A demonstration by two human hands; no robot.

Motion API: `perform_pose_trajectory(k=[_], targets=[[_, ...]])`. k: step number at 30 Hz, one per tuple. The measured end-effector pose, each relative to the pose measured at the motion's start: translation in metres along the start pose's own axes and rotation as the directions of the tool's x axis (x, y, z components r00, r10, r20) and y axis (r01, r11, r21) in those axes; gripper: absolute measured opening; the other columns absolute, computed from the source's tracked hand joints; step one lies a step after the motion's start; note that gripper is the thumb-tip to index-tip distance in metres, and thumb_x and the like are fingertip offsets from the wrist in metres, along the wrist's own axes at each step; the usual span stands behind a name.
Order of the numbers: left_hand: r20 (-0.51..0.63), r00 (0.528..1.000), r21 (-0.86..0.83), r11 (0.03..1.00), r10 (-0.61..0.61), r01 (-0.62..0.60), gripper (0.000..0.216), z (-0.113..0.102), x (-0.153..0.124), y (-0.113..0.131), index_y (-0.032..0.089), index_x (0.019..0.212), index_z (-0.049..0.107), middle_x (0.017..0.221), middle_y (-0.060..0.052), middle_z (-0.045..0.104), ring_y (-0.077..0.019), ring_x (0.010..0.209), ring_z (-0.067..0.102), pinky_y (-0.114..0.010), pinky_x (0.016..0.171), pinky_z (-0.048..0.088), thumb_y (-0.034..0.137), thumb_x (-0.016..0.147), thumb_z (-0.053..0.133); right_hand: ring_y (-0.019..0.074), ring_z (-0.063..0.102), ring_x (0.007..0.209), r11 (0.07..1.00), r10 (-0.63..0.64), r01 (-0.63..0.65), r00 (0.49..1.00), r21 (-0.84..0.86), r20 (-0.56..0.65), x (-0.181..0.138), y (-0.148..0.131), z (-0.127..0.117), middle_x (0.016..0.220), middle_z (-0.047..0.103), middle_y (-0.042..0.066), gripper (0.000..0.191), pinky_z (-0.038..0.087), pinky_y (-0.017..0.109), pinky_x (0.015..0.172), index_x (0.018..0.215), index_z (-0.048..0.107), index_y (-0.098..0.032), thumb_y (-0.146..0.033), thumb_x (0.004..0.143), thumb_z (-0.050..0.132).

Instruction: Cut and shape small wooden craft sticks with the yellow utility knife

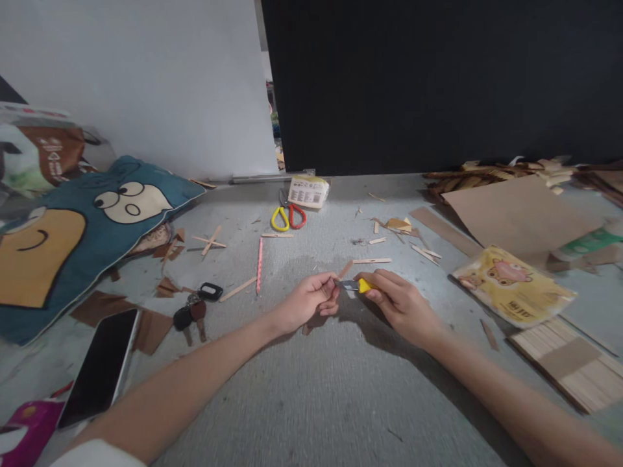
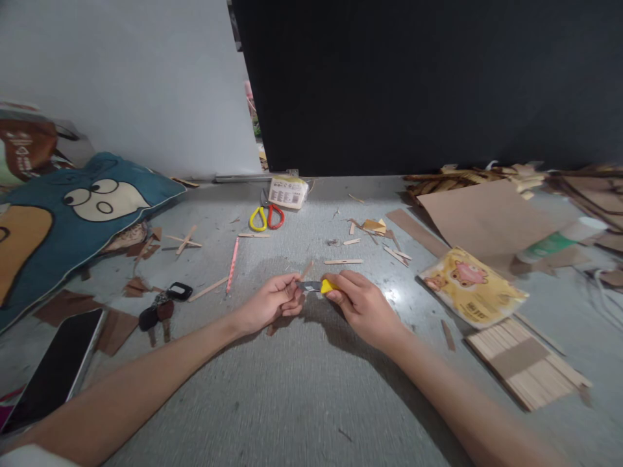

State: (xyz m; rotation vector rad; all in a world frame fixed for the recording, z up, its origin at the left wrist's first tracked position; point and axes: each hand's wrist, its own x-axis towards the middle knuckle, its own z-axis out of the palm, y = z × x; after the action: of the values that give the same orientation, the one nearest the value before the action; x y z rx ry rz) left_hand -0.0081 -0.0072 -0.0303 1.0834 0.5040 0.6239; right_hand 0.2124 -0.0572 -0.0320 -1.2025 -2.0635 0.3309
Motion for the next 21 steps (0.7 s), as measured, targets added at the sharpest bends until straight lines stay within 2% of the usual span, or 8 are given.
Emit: perform_pose_trajectory(k=[5, 9, 12, 17, 21], targets=[[0.002, 1.0, 0.076, 0.997, 0.027, -0.027, 0.03, 0.0031, -0.0009, 0.0043, 0.02, 0.078, 0.048, 0.061, 0.009, 0.038, -0.0057, 0.048, 0.027, -0.022, 0.048, 0.019, 0.04, 0.087, 0.069, 0.0226, 0.066, 0.08, 1.0, 0.021, -0.021, 1.0, -0.003, -0.009, 0.0, -0.0013, 0.0004, 0.087, 0.066, 0.007, 0.03, 0.053, 0.034, 0.072, 0.117, 0.068, -0.022, -0.033, 0.11, 0.041], [0.03, 1.0, 0.175, 0.984, 0.001, -0.007, 0.019, 0.0054, -0.0019, 0.0087, 0.02, 0.078, 0.047, 0.058, 0.009, 0.036, -0.0066, 0.047, 0.024, -0.022, 0.048, 0.018, 0.029, 0.09, 0.058, 0.0223, 0.067, 0.081, 1.0, 0.003, -0.003, 1.0, 0.022, -0.008, 0.0001, -0.0012, 0.001, 0.086, 0.066, 0.006, 0.03, 0.053, 0.033, 0.073, 0.119, 0.068, -0.023, -0.032, 0.109, 0.042], [0.021, 0.999, 0.175, 0.984, -0.026, 0.022, 0.013, 0.006, -0.0021, 0.0092, 0.02, 0.077, 0.048, 0.057, 0.009, 0.034, -0.0071, 0.047, 0.024, -0.022, 0.048, 0.017, 0.023, 0.087, 0.055, 0.0225, 0.067, 0.082, 1.0, 0.005, -0.005, 1.0, 0.031, -0.02, -0.0002, 0.0, 0.002, 0.087, 0.066, 0.007, 0.03, 0.053, 0.033, 0.074, 0.119, 0.069, -0.023, -0.033, 0.11, 0.042], [-0.023, 1.0, 0.134, 0.991, -0.001, 0.004, 0.013, 0.0054, -0.0041, 0.0064, 0.021, 0.074, 0.046, 0.057, 0.01, 0.029, -0.007, 0.047, 0.022, -0.022, 0.048, 0.015, 0.022, 0.084, 0.054, 0.022, 0.066, 0.08, 0.999, 0.008, -0.008, 1.0, 0.033, -0.029, -0.0009, 0.0016, 0.0019, 0.088, 0.066, 0.006, 0.031, 0.052, 0.033, 0.073, 0.117, 0.069, -0.022, -0.035, 0.11, 0.041], [0.007, 1.0, 0.163, 0.987, -0.011, 0.01, 0.01, 0.0051, -0.0039, 0.0063, 0.021, 0.076, 0.045, 0.056, 0.01, 0.03, -0.0068, 0.046, 0.021, -0.022, 0.047, 0.016, 0.021, 0.082, 0.053, 0.0219, 0.064, 0.078, 1.0, -0.003, 0.004, 1.0, 0.03, -0.029, -0.0005, 0.0008, 0.0011, 0.085, 0.064, 0.006, 0.032, 0.052, 0.033, 0.072, 0.117, 0.069, -0.022, -0.035, 0.11, 0.041]])
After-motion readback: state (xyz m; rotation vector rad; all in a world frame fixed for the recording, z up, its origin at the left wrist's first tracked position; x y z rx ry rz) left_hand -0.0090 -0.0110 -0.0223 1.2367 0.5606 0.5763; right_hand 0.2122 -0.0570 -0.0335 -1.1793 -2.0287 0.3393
